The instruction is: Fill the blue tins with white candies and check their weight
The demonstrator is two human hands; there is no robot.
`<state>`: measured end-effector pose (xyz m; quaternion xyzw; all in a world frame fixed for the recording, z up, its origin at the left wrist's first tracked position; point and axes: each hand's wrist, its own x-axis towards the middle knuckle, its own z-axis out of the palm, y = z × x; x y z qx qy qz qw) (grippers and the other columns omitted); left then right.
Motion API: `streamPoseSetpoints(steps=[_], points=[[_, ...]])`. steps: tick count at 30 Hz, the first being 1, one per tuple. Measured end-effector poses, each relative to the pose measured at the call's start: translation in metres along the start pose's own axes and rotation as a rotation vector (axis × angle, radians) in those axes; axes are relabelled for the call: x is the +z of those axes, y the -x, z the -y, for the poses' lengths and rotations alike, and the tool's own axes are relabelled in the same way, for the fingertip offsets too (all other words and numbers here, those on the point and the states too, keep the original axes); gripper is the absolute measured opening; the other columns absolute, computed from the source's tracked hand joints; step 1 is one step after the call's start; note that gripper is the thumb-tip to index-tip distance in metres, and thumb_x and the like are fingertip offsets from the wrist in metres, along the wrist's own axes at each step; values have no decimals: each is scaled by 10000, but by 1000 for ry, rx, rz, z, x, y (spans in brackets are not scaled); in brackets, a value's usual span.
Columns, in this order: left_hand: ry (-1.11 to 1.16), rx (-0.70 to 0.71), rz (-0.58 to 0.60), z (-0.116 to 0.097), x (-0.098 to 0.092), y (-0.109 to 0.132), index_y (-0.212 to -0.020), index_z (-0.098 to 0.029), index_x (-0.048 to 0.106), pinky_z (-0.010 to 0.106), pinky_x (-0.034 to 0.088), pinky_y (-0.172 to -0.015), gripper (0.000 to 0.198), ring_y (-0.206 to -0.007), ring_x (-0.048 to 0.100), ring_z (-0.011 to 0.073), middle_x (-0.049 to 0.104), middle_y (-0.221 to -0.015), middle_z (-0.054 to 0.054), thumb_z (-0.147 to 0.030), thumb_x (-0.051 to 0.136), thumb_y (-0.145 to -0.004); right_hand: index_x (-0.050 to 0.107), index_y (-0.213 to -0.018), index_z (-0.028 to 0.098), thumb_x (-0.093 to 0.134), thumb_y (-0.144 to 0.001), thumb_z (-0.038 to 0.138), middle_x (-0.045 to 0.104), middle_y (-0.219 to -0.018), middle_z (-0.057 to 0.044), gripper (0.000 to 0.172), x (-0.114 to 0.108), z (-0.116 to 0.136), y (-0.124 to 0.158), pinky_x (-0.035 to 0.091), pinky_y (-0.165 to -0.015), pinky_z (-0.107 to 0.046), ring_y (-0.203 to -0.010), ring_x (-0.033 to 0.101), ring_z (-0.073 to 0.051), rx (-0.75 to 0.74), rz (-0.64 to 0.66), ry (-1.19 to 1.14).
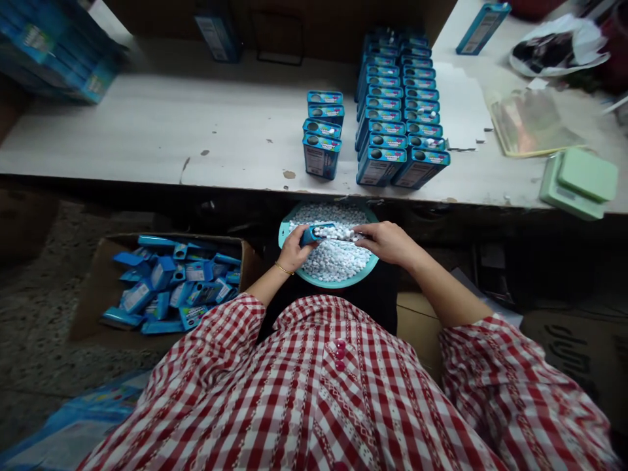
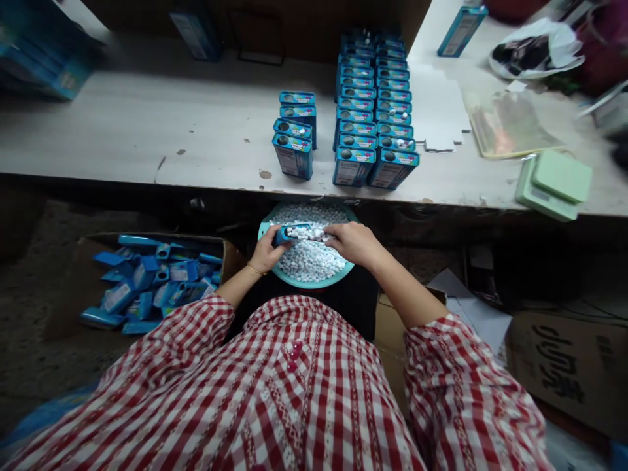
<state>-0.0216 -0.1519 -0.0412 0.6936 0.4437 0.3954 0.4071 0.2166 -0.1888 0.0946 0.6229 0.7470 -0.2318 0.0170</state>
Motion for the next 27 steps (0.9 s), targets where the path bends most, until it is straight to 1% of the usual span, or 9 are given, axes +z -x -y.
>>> streamPoseSetpoints(steps=[2,5,12,15,17,19,22,24,27], points=[[-30,29,26,-1,1,-1,-1045,-205,571,356,431,-875,412,-936,575,231,624,-1001,57,-321,683,-666,617,-1173,297,548,-825,358,698,-1031,-40,359,-12,14,-2,455,-757,-309,-932,636,-240,22,38,142],[-79,60,52,0,0,-1,-1055,-209,571,370,424,-883,401,-949,573,239,624,-1014,65,-328,660,-683,630,-1144,297,530,-831,359,702,-969,-60,335,-23,28,-5,452,-714,-325,-878,640,-252,11,73,260],[-108,72,45,3,3,-2,-1033,-205,588,387,423,-878,400,-941,577,255,628,-999,71,-307,664,-654,695,-980,222,517,-828,287,689,-887,-117,243,-33,55,-10,436,-700,-344,-810,636,-252,4,72,346],[-48,51,32,3,0,-2,-1030,-207,583,371,427,-885,402,-945,576,241,626,-997,59,-310,677,-653,688,-991,237,525,-831,304,693,-880,-104,238,-38,49,-3,433,-702,-342,-799,636,-247,3,38,357],[13,0,-3,4,-5,-1,-1039,-207,571,357,435,-890,419,-939,579,224,624,-988,48,-325,688,-655,666,-1046,271,522,-837,336,696,-916,-83,262,-36,31,7,436,-708,-335,-813,638,-243,32,19,346],[94,-77,-38,9,-10,1,-1035,-197,559,351,446,-888,427,-916,588,210,625,-971,45,-353,694,-661,637,-1102,303,513,-844,364,695,-960,-65,292,-24,3,17,440,-710,-327,-832,640,-238,104,34,316],[257,-212,-58,22,-11,7,-1023,-184,545,364,467,-877,432,-904,607,205,631,-969,54,-411,681,-681,619,-1130,295,484,-861,368,691,-1000,-76,310,19,-33,25,449,-689,-322,-847,648,-244,221,133,278],[371,-308,-65,30,-3,10,-1022,-180,533,371,487,-857,441,-898,619,200,636,-969,61,-442,669,-694,599,-1160,279,463,-874,343,682,-1041,-86,324,57,-41,20,456,-688,-311,-867,649,-234,256,166,232],[554,-429,-80,34,19,13,-1021,-190,500,380,519,-810,480,-875,636,192,644,-966,62,-483,675,-683,574,-1196,257,428,-896,308,666,-1092,-86,338,106,-32,-2,463,-712,-299,-930,636,-221,205,67,71]])
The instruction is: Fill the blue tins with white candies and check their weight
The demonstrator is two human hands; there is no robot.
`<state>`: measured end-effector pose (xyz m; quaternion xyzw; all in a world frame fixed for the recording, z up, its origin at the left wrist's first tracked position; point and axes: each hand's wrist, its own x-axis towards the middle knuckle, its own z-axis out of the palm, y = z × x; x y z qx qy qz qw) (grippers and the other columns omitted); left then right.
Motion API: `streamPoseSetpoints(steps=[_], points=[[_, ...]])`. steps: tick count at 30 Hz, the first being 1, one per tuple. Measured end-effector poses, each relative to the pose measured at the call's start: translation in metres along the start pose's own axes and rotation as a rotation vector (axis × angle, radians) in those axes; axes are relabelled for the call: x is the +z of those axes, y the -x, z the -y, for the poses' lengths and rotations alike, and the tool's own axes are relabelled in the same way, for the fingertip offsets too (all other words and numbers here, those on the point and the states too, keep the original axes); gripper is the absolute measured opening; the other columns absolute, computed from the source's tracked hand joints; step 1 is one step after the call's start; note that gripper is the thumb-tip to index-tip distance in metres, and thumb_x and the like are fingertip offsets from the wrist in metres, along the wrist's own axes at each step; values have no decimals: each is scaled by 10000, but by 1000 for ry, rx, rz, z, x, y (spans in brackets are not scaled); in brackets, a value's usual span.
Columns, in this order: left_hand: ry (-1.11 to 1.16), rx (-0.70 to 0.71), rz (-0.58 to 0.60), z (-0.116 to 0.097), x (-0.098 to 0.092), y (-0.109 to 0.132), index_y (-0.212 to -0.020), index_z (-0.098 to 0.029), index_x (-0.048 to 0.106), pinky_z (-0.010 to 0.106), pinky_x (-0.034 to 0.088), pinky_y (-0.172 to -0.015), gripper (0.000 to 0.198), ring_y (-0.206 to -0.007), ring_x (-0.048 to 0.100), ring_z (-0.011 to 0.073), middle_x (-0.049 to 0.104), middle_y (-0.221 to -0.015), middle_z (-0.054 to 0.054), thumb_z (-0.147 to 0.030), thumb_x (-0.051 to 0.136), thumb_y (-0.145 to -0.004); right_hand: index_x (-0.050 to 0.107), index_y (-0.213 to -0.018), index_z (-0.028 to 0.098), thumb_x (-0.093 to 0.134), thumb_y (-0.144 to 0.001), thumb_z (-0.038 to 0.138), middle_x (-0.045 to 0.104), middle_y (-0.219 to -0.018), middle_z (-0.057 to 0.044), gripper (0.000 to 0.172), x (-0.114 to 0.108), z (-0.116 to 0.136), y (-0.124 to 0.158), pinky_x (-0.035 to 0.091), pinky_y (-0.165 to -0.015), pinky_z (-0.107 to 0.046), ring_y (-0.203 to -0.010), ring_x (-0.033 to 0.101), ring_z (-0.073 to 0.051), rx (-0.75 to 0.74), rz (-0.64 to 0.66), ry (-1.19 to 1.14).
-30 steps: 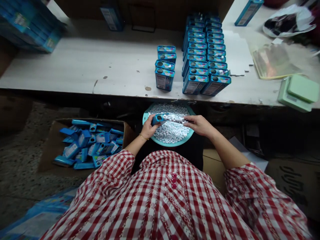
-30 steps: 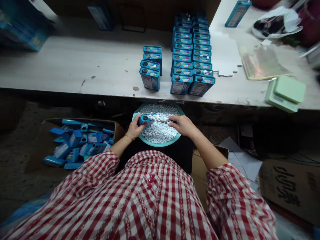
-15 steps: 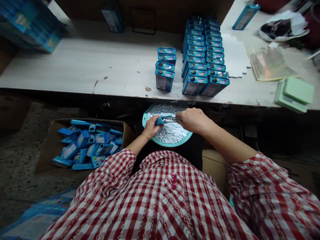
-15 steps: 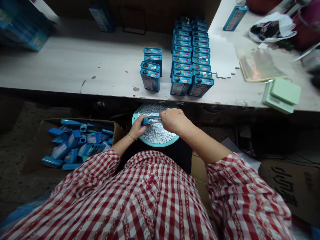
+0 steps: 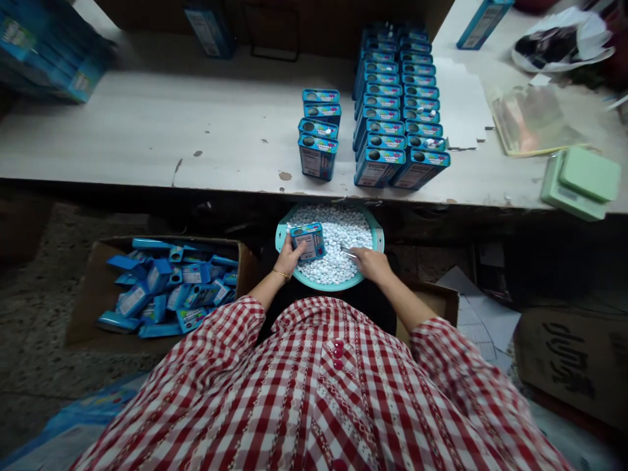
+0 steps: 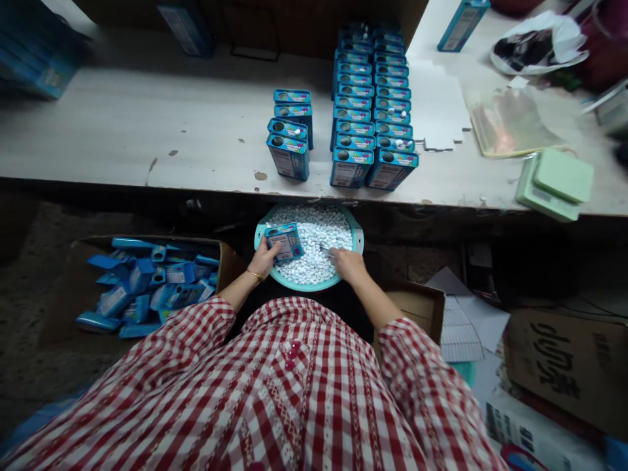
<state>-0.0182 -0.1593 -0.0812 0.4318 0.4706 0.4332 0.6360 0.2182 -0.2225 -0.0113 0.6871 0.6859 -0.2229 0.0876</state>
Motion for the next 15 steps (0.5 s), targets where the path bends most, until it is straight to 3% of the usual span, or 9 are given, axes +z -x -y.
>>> streamPoseSetpoints(steps=[3,6,11,15], points=[[130,-65,47,4,19,2,-1046,-207,463,397,535,-784,524,-866,645,190,646,-999,61,-506,681,-674,552,-1231,245,414,-905,287,628,-1191,-63,356,23,18,-22,462,-793,-294,-1027,601,-204,-54,-80,-148],[158,-42,59,-5,22,5,-1052,-214,467,406,529,-805,515,-877,647,190,643,-1018,62,-506,677,-683,567,-1216,237,461,-887,273,624,-1208,-37,348,29,15,-35,461,-833,-264,-1053,591,-173,-71,-84,-210],[6,125,-20,-23,-12,6,-1021,-211,522,366,488,-885,453,-930,626,182,639,-1008,52,-475,682,-690,615,-1158,185,569,-826,283,675,-1098,-69,349,24,-9,-32,476,-838,-299,-985,623,-190,-95,-113,-455],[-219,203,-62,-29,-30,5,-1013,-186,536,348,478,-865,442,-887,615,184,634,-966,46,-425,694,-677,640,-1122,177,593,-799,274,692,-1043,-69,341,-4,-19,-17,480,-827,-307,-942,636,-196,-159,-157,-538]])
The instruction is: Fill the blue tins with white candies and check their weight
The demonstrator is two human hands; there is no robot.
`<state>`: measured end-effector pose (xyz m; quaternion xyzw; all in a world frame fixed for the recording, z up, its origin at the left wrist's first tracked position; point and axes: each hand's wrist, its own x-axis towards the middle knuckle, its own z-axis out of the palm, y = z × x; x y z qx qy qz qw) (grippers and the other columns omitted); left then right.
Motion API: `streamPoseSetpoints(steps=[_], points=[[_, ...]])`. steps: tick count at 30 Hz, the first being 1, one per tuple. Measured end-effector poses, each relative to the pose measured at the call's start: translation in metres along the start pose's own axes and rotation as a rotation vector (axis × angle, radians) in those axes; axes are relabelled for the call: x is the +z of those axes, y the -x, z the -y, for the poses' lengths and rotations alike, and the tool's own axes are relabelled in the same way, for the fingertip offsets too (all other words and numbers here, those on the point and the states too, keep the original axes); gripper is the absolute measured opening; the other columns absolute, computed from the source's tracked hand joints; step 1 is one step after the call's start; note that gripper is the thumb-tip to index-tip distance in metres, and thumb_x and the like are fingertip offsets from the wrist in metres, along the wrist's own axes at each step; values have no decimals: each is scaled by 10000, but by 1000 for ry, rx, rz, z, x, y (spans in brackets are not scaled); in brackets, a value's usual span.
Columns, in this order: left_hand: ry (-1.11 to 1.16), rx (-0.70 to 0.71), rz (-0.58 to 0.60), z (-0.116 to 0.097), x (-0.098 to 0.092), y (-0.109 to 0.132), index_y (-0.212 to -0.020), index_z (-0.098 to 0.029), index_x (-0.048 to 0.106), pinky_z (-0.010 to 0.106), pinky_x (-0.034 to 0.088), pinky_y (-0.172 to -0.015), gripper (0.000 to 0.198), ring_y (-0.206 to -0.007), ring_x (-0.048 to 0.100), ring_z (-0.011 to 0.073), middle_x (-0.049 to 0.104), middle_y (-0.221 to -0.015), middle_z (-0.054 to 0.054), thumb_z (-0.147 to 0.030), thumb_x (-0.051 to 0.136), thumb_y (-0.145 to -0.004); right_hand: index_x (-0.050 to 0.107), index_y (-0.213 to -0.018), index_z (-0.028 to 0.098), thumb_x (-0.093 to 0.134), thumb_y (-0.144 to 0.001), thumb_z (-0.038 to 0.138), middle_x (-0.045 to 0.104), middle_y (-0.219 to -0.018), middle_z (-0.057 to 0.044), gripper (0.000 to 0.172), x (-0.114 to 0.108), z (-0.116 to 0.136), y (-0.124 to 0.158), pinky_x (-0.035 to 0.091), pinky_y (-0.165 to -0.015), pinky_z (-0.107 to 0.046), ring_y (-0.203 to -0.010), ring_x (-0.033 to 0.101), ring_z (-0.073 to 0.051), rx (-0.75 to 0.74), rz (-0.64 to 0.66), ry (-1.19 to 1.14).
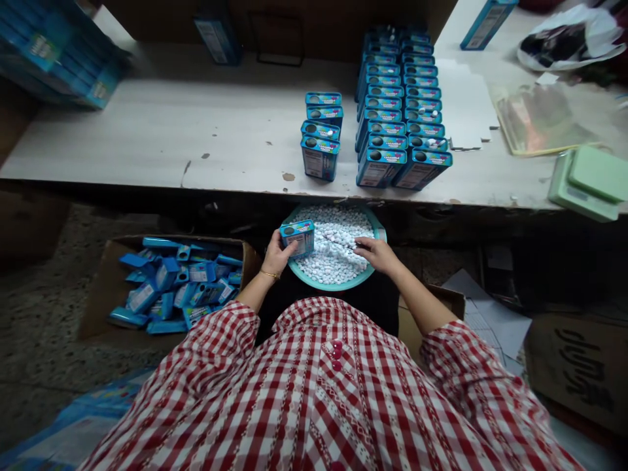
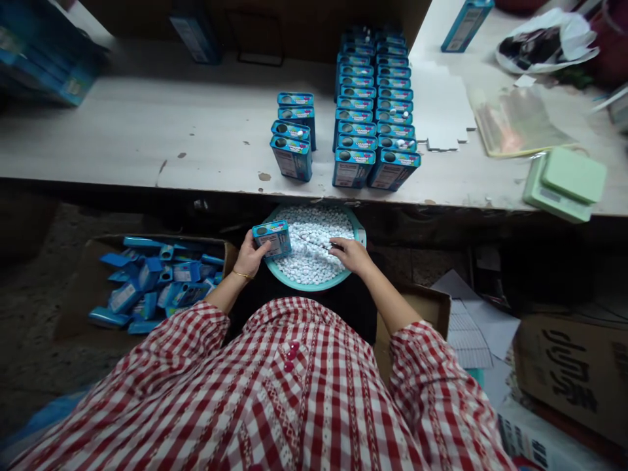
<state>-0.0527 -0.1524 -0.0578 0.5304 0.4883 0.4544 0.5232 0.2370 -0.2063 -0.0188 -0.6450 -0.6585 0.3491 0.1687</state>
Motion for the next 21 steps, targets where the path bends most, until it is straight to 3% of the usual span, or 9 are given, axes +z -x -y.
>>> streamPoseSetpoints(steps=[5,9,15,21], points=[[-235,129,44,-11,13,0,-1004,-189,554,327,468,-840,414,-846,593,186,624,-906,26,-351,702,-653,652,-1112,176,581,-805,307,696,-1041,-66,342,-45,35,9,476,-823,-296,-934,639,-205,-75,12,53],[-297,211,117,-15,27,-1,-1027,-198,555,311,469,-811,401,-848,591,189,624,-929,31,-309,685,-664,650,-1126,232,573,-814,318,688,-1076,-50,333,-67,79,7,462,-825,-297,-973,633,-221,-85,111,296],[-456,299,211,-12,29,-2,-1087,-187,533,356,449,-883,401,-962,578,215,611,-1041,70,-307,630,-717,626,-1149,270,512,-840,376,696,-1022,-69,346,-76,138,1,468,-746,-318,-919,642,-239,-10,242,732],[-543,368,236,-11,26,-2,-1095,-183,514,370,452,-882,385,-974,570,218,601,-1049,81,-294,607,-738,676,-1004,191,444,-859,320,689,-955,-135,302,-77,163,-2,478,-707,-340,-877,652,-270,-42,300,860]])
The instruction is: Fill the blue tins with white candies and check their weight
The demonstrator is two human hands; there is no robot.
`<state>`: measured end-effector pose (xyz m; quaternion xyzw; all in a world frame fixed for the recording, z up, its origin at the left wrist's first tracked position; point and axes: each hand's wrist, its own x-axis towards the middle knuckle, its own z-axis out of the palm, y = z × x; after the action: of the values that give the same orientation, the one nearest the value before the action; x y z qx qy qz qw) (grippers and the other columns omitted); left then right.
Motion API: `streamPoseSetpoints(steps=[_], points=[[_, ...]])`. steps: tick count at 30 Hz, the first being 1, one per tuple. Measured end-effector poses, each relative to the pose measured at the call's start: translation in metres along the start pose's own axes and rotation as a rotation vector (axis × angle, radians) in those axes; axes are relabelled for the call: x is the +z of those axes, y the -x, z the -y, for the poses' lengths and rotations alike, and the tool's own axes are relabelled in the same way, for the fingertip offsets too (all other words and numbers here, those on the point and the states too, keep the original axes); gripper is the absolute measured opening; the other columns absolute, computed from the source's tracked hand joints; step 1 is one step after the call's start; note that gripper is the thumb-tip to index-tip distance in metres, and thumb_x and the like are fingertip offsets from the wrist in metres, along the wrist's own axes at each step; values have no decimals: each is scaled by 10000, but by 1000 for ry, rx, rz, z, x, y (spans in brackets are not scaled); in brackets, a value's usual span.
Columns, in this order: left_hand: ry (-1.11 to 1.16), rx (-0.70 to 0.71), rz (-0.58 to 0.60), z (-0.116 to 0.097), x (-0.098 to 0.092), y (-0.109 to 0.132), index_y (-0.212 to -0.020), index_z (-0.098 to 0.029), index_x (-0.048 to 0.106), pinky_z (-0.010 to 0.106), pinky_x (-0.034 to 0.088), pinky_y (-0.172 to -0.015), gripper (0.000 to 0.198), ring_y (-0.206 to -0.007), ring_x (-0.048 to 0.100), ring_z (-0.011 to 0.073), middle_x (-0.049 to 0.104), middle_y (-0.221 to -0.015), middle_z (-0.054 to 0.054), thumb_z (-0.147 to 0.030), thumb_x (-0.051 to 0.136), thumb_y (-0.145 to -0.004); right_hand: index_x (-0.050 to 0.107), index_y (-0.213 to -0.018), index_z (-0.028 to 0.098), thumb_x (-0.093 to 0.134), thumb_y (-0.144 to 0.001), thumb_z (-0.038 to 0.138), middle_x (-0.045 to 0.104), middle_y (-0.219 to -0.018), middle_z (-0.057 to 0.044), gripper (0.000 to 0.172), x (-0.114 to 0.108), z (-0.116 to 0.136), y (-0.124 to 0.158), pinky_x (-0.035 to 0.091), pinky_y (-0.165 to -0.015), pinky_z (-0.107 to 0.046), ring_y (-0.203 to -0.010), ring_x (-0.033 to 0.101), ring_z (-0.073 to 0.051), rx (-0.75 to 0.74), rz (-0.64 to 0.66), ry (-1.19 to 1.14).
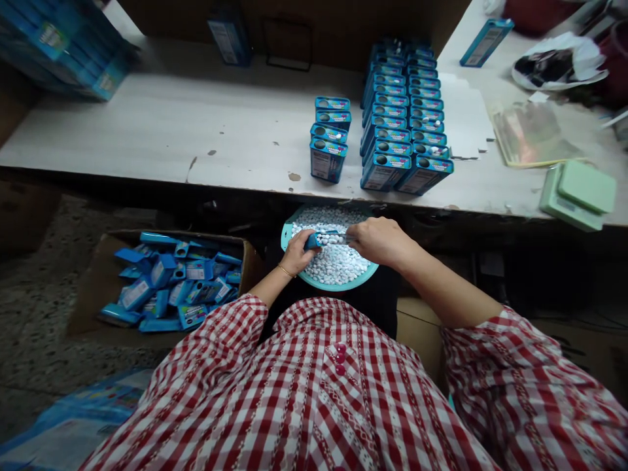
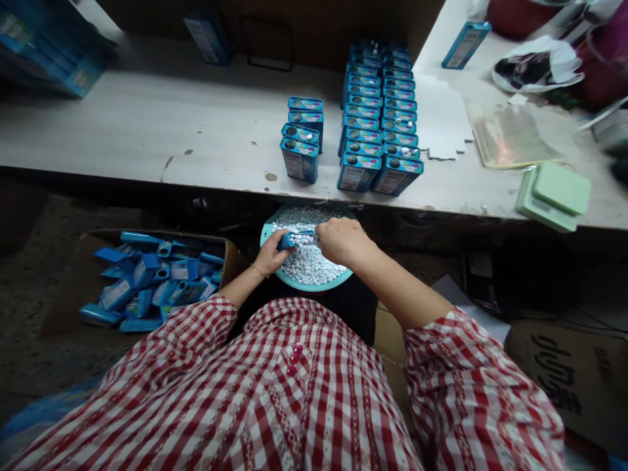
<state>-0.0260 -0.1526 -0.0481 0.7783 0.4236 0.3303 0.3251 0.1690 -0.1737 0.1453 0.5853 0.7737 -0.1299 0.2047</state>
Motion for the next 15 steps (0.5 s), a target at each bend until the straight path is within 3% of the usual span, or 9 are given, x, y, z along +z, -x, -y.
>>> streamPoseSetpoints(steps=[5,9,12,15], points=[[43,18,-14,-2,0,-2,-1084,-181,510,370,454,-872,374,-968,567,215,591,-1033,79,-280,604,-735,664,-1010,180,448,-868,321,688,-944,-147,295,-4,4,3,473,-713,-349,-863,653,-271,11,-14,21],[113,-62,-29,-2,-2,-2,-1070,-185,511,354,453,-877,387,-950,570,204,596,-1014,61,-304,626,-721,627,-1089,246,447,-872,352,684,-1018,-92,301,8,-14,15,469,-727,-348,-891,646,-257,30,-53,-24],[197,-199,-75,2,-7,2,-1076,-185,505,350,453,-889,423,-933,580,199,606,-1006,50,-361,640,-715,594,-1152,292,439,-876,371,677,-1061,-61,326,40,-42,25,465,-727,-338,-907,642,-248,119,-49,-73],[342,-315,-107,12,-8,7,-1062,-177,507,365,459,-897,442,-938,593,206,616,-1012,59,-414,637,-713,598,-1159,281,437,-880,368,679,-1059,-73,333,91,-61,26,464,-723,-332,-915,642,-252,212,40,-123]])
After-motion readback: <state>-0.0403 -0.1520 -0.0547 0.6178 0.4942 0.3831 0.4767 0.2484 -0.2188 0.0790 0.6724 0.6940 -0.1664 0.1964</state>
